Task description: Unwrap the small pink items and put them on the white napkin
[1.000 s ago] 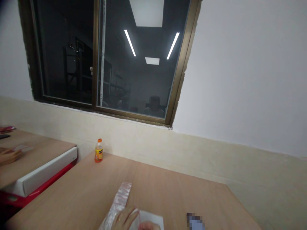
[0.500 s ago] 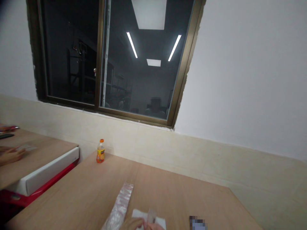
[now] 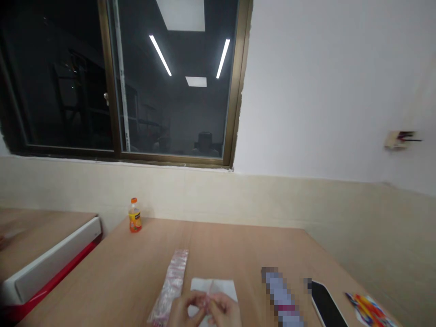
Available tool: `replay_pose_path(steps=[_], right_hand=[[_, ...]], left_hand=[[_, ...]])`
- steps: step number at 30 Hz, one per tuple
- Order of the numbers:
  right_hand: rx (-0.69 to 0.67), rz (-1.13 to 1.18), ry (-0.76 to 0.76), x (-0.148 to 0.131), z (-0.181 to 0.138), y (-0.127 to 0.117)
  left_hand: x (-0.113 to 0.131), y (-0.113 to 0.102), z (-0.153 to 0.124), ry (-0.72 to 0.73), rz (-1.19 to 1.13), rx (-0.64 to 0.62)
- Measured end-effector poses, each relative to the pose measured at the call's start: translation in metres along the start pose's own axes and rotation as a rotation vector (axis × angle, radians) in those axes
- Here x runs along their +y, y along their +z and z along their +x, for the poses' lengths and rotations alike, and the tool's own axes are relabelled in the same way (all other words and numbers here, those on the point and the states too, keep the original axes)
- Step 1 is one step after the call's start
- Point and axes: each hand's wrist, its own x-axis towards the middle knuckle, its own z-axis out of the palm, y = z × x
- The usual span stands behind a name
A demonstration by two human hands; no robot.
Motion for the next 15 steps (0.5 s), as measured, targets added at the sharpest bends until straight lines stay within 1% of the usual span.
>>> replay_pose_path(steps=[1, 4, 7, 10, 13, 15], right_hand=[[0.003, 0.010, -0.032, -0.003, -0.003, 0.000], [-0.044, 0.045, -0.122, -0.015, -0.009, 0.000], [-0.083, 0.081, -0.141, -0.022, -0.013, -0.001], [-0.082, 0.097, -0.158, -0.019, -0.015, 0.000], [-0.052, 0.080, -0.200, -0.007, -0.016, 0.003], [-0.035, 0.051, -0.201, 0.002, -0.018, 0.005]], left_hand=[[0.008, -0.002, 0.000, -0.046, -0.059, -0.017], [0.028, -0.009, 0.002, -0.150, -0.237, -0.081], [0.035, -0.011, 0.003, -0.192, -0.333, -0.139], [0.032, -0.007, 0.002, -0.183, -0.307, -0.130], [0.027, 0.000, -0.004, -0.158, -0.188, -0.052], [0.025, 0.003, -0.009, -0.141, -0.103, 0.003]])
